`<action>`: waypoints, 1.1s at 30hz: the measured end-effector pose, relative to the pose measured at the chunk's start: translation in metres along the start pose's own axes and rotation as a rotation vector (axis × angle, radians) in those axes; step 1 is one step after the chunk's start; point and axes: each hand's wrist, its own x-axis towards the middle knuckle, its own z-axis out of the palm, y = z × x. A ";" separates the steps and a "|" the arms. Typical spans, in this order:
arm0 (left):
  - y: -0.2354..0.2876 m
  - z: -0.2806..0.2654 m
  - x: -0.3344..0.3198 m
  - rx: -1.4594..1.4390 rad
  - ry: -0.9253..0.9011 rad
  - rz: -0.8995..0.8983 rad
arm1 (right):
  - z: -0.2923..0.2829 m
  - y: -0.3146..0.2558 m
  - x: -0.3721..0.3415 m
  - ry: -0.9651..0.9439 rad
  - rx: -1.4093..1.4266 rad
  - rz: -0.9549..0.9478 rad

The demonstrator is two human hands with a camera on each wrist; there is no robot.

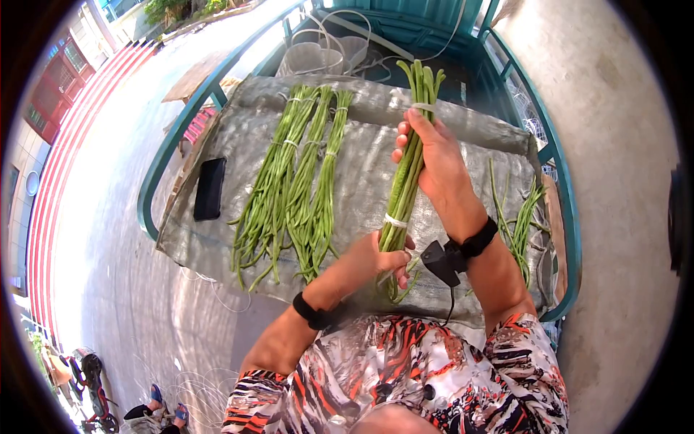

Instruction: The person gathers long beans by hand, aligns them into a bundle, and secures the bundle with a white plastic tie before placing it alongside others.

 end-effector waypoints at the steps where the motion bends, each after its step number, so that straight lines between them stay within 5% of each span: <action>1: -0.002 -0.001 -0.003 0.003 0.007 -0.015 | -0.003 -0.003 0.007 0.014 0.015 0.001; 6: 0.000 -0.004 -0.017 -0.098 0.083 -0.077 | -0.017 -0.007 0.034 0.059 0.065 0.068; 12: 0.009 0.003 -0.023 0.294 0.344 0.056 | -0.030 0.017 0.071 0.159 0.050 0.184; 19: 0.004 -0.009 -0.007 0.423 0.458 0.061 | -0.049 0.058 0.134 0.213 0.044 0.284; 20: -0.011 -0.020 0.003 0.505 0.470 0.194 | -0.054 0.066 0.144 0.192 0.040 0.297; 25: -0.035 -0.066 0.044 0.713 0.573 0.309 | -0.062 0.101 0.192 0.217 0.067 0.342; 30: -0.052 -0.099 0.082 0.871 0.741 0.330 | -0.080 0.143 0.233 0.140 0.037 0.255; 33: -0.047 -0.102 0.089 0.775 0.721 0.188 | -0.084 0.165 0.254 0.064 -0.052 0.150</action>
